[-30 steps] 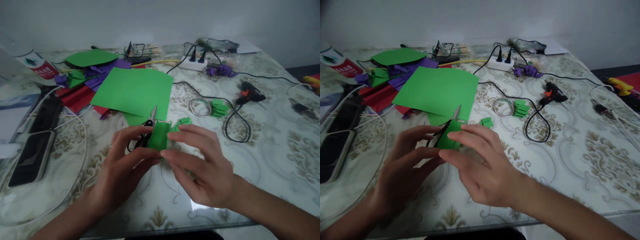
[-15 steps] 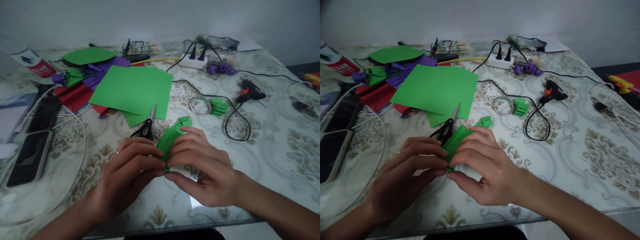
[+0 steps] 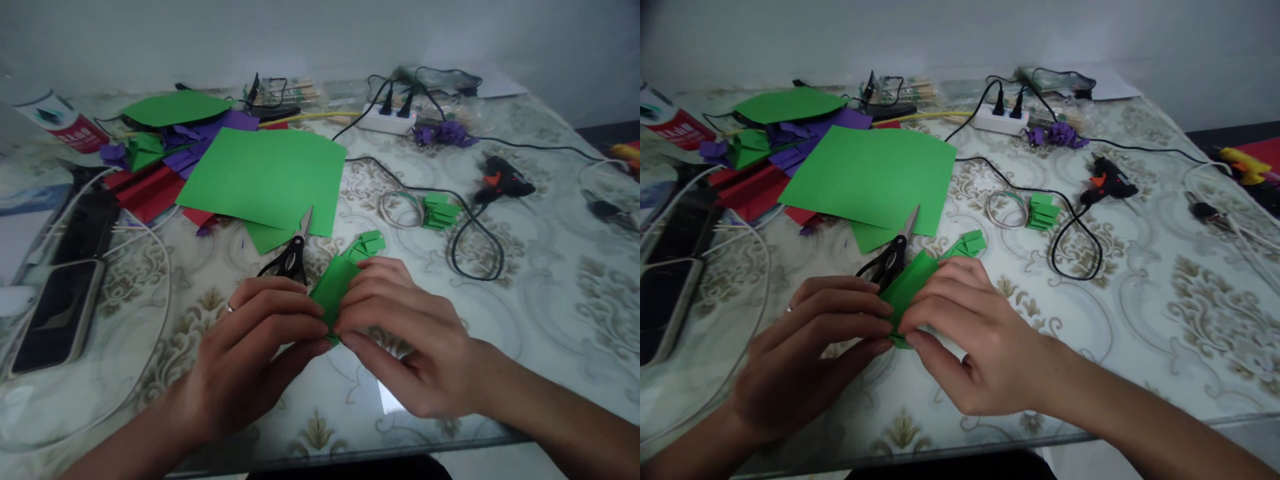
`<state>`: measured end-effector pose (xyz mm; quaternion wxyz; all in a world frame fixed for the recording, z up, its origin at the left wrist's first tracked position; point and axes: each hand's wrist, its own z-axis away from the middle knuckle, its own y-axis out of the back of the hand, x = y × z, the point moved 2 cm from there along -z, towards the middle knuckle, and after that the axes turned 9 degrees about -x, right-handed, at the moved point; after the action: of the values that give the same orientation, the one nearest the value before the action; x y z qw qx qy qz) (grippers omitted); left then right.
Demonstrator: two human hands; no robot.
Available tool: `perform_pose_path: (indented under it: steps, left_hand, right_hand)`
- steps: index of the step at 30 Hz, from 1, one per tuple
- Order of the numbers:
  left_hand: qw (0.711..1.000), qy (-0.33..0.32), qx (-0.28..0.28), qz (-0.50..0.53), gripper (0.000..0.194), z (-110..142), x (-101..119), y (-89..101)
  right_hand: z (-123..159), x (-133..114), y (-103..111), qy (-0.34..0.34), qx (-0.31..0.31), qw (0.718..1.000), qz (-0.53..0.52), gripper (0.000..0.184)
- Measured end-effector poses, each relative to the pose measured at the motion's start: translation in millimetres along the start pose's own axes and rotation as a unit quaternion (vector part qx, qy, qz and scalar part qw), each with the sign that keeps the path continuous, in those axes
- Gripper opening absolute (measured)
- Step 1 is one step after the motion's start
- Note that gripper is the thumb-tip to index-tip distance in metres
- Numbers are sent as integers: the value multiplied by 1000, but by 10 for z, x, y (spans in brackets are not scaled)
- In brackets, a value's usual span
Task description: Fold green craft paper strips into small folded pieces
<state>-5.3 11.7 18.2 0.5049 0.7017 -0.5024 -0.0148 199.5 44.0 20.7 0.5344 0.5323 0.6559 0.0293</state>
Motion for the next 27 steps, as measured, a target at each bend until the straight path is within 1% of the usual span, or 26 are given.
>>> perform_pose_path:
  steps: [7,12,15,18,23,27]
  left_hand:
    - [999,16,0,-34,12,23,0,15]
    - [998,11,-11,-57,16,52,-4,26]
    - [998,6,-19,-61,14,50,-9,24]
    - [997,-1,-31,-68,14,42,-7,22]
    - [997,0,-35,-74,9,51,-5,29]
    - [997,1,-42,-63,7,55,2,33]
  right_hand:
    - [10,-39,4,14,18,998,66,10]
    - [41,-55,-14,17,31,994,107,11]
    - [57,-59,-25,34,27,991,130,10]
    - [74,-50,-39,51,21,985,163,14]
    - [107,-23,-69,60,9,979,196,19]
    - [109,-33,-65,66,14,975,213,20]
